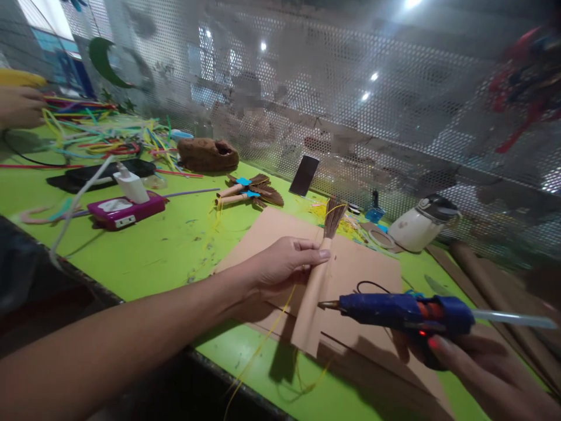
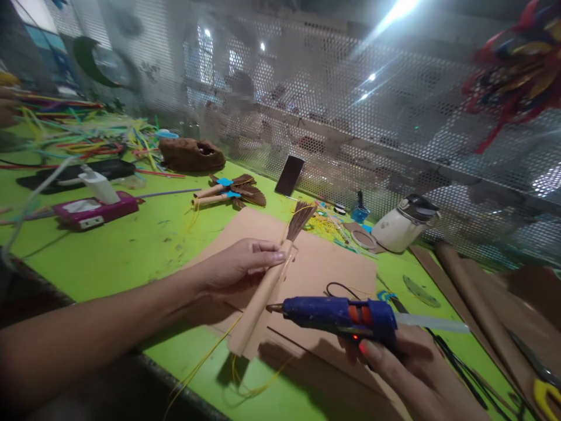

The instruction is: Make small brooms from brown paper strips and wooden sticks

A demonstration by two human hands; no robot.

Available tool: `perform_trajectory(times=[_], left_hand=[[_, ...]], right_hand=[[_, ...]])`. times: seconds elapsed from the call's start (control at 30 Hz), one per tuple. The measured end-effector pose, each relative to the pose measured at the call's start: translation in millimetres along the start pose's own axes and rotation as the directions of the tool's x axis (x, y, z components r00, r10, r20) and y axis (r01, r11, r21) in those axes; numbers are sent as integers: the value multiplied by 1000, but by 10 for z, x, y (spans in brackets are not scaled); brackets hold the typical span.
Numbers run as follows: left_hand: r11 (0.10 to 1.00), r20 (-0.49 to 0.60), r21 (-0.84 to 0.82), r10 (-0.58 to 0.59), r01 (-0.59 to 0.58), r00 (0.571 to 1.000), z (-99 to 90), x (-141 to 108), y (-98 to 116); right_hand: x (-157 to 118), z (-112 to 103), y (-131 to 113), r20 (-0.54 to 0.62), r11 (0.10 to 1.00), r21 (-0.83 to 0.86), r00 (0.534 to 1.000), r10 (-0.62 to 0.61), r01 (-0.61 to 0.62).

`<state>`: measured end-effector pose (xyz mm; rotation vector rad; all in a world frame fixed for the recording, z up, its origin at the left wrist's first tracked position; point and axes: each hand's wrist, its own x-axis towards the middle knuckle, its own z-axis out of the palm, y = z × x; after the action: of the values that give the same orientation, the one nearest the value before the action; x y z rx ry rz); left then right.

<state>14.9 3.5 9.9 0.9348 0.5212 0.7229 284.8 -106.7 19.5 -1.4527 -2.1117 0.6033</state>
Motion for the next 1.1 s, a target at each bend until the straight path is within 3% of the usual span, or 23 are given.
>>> perform_trajectory(times=[0.07, 0.23, 0.43, 0.63, 0.8, 1.0, 1.1], left_hand=[[1000, -3, 13, 0, 0, 1000, -2, 2, -4], [996, 32, 84, 19, -22, 999, -40, 26, -36], [996, 49, 88, 8, -12, 999, -52, 43, -61], [996, 4, 94, 4, -4, 1000, -11, 23, -41], [996, -3, 92, -9, 9, 1000, -20, 28, -39], [997, -13, 77, -13, 13, 1000, -22, 34, -37], [999, -20, 50, -2, 3, 1000, -29, 46, -48]], right_hand=[[9, -5, 19, 7, 1000, -2, 1000, -20, 20], [79, 24, -12, -135, 999, 33, 990, -27, 32], [128, 7, -174, -152, 995, -69, 984, -88, 79], [44, 33, -267, -199, 991, -42, 973, 113, -124], [-10, 12, -102, -135, 994, -61, 987, 81, -90], [-75, 27, -100, -138, 980, -12, 971, 197, -201], [-114, 33, -28, -132, 982, -17, 974, 184, -188]])
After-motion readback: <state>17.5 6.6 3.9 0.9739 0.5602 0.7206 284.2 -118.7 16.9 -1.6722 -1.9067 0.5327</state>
